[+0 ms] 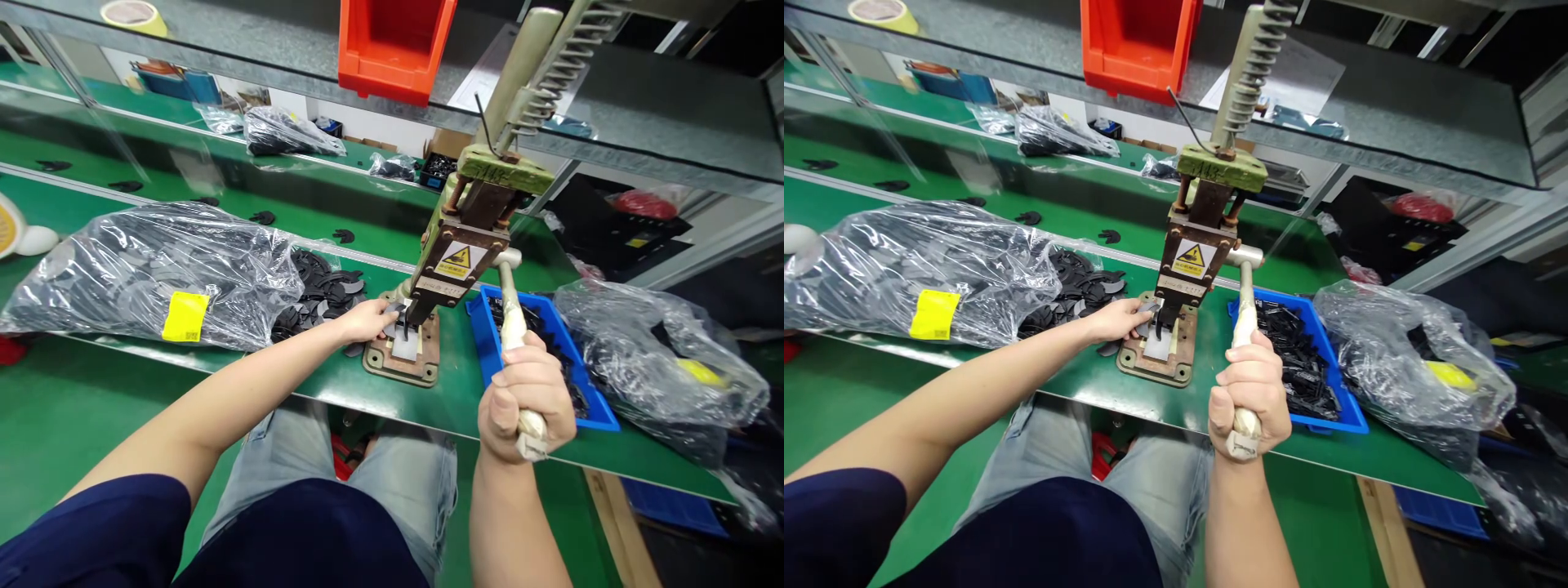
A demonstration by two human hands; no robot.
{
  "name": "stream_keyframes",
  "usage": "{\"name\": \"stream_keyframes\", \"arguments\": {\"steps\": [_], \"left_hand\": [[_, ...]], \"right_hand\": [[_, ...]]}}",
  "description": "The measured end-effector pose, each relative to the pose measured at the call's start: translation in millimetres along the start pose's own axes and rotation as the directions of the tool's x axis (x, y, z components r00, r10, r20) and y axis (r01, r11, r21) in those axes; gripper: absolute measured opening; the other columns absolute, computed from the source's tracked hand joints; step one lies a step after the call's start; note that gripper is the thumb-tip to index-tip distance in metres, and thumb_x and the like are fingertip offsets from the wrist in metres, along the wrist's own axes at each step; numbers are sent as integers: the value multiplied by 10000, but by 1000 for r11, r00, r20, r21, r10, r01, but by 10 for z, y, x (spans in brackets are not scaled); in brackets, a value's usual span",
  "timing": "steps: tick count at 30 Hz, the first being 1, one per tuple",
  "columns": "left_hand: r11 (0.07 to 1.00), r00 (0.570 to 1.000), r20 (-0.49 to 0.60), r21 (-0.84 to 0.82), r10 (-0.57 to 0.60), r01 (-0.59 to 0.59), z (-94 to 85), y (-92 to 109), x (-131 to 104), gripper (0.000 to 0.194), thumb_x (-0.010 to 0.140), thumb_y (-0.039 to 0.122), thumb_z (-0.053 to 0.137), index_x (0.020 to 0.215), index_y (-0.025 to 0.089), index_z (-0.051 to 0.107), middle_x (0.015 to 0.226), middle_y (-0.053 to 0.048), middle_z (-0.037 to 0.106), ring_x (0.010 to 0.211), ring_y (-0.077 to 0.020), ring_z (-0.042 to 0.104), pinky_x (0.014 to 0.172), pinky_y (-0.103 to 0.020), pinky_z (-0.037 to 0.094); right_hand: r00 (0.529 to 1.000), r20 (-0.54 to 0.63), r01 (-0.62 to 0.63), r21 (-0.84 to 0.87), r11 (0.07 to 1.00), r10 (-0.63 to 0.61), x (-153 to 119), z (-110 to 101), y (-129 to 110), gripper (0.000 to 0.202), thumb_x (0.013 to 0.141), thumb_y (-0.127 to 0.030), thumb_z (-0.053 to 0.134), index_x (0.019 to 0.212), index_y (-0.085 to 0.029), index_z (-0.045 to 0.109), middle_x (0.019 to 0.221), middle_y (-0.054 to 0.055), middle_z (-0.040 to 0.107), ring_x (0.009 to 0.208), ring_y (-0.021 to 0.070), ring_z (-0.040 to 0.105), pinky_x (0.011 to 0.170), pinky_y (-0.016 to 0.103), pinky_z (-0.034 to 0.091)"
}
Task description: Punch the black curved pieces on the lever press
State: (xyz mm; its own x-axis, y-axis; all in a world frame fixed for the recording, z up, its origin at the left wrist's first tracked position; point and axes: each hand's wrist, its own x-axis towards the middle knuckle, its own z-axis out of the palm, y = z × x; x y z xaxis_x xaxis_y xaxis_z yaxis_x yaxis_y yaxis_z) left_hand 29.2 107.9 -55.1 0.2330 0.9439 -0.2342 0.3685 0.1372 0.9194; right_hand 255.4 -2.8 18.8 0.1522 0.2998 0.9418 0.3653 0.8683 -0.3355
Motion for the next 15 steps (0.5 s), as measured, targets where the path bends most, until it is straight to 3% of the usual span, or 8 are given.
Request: {"name": "stream_keyframes", "arguments": {"steps": [4,11,15], "left_hand": [[996,999,24,82,39,-41,-55,22,51,261,979,428,667,992,167,659,787,-24,699,595,-144,670,466,-198,449],[997,987,154,-70,55,-44,-162,12,86,310,943,451,714,1001,152,657,792,-10,676,603,-125,644,499,-208,498],[996,983,166,-59,77,-68,-160,-18,85,386,889,504,765,1012,146,689,799,-6,686,611,-121,633,501,-202,478]], "right_hand": [[1000,10,-16,-24,1000,16,-13,-17,-5,266,873,-320,709,668,-238,560,675,-30,612,788,199,649,1053,649,529],[1000,18,-3,-41,999,3,-26,-35,25,303,894,-350,710,666,-235,548,658,-25,602,782,194,662,1032,644,540],[1000,-14,8,1,1000,-8,-26,-15,34,303,891,-338,725,669,-229,549,649,-26,596,788,180,662,1025,615,545]]}}
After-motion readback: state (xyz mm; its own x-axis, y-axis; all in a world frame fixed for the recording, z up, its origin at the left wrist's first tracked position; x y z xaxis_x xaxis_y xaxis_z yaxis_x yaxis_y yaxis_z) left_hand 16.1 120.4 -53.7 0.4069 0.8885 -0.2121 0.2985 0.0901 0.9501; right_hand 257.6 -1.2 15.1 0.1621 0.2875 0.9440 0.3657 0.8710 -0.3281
